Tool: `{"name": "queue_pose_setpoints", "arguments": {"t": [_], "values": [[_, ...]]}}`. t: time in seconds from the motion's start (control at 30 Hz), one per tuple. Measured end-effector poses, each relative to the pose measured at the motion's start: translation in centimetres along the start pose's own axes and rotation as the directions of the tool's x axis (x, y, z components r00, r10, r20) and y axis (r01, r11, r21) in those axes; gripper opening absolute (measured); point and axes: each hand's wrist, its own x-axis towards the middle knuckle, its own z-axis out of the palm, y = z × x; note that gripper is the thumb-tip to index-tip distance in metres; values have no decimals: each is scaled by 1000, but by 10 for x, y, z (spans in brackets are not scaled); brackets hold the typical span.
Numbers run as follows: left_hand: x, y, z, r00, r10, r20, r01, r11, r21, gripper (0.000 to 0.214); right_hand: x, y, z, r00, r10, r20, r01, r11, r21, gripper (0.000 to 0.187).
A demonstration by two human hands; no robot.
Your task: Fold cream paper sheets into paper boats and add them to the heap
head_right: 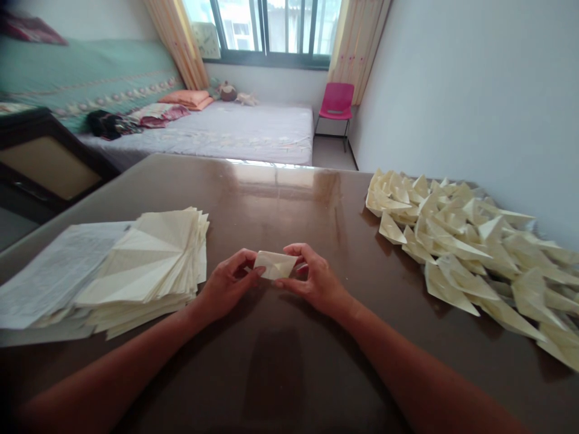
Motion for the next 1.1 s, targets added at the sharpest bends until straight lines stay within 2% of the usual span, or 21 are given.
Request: {"name": "queue_pose_setpoints", "arguments": {"t": [0.03, 0.1, 0.2, 0.27, 0.33, 0.4, 0.5, 0.6, 0.73, 0.8, 0.9, 1.0, 1.1], "values": [[0, -1, 2, 1000, -26, 7, 27, 998, -54, 17, 0, 1, 1, 1000, 13, 15, -13, 1000, 3, 48], [-1, -2, 5, 999, -26, 33, 29, 996, -90, 15, -1, 2, 2, 1000, -11, 12, 11, 1000, -28, 37], [-2, -1, 6, 995, 100, 7, -100, 994, 44, 12, -5, 1, 3, 982, -190, -16, 181, 952, -246, 10], [-2, 0, 4, 966, 256, -37, -243, 946, 214, 14, -7, 1, 1, 941, -337, 28, 310, 827, -468, 10], [-1, 0, 1, 919, 392, -30, -354, 858, 371, 15, -8, 1, -2, 904, -410, 120, 383, 653, -653, 15], [-1, -1, -1, 888, 456, 68, -432, 774, 463, 14, -7, 2, -5, 891, -406, 205, 407, 510, -758, 18], [0, -4, -2, 860, 445, 250, -508, 701, 500, 19, -3, 2, -10, 873, -350, 340, 469, 408, -783, 19], [0, -7, -3, 846, 413, 336, -532, 685, 498, 22, -1, -2, -15, 853, -292, 432, 520, 423, -742, 17], [-1, -9, -6, 851, 384, 358, -519, 720, 461, 24, -3, -13, -20, 851, -262, 455, 524, 469, -711, 18], [0, -9, -8, 858, 363, 364, -498, 759, 419, 25, -3, -15, -21, 864, -235, 445, 501, 491, -713, 19], [4, -11, -8, 895, 297, 332, -412, 835, 365, 28, -2, -10, -22, 907, -147, 394, 397, 611, -685, 28], [7, -14, -2, 944, 211, 253, -296, 880, 373, 31, 0, 2, -20, 947, -43, 317, 241, 746, -621, 24], [8, -14, 4, 970, 150, 194, -219, 884, 413, 30, 0, 9, -17, 974, 40, 223, 113, 768, -630, 17]]}}
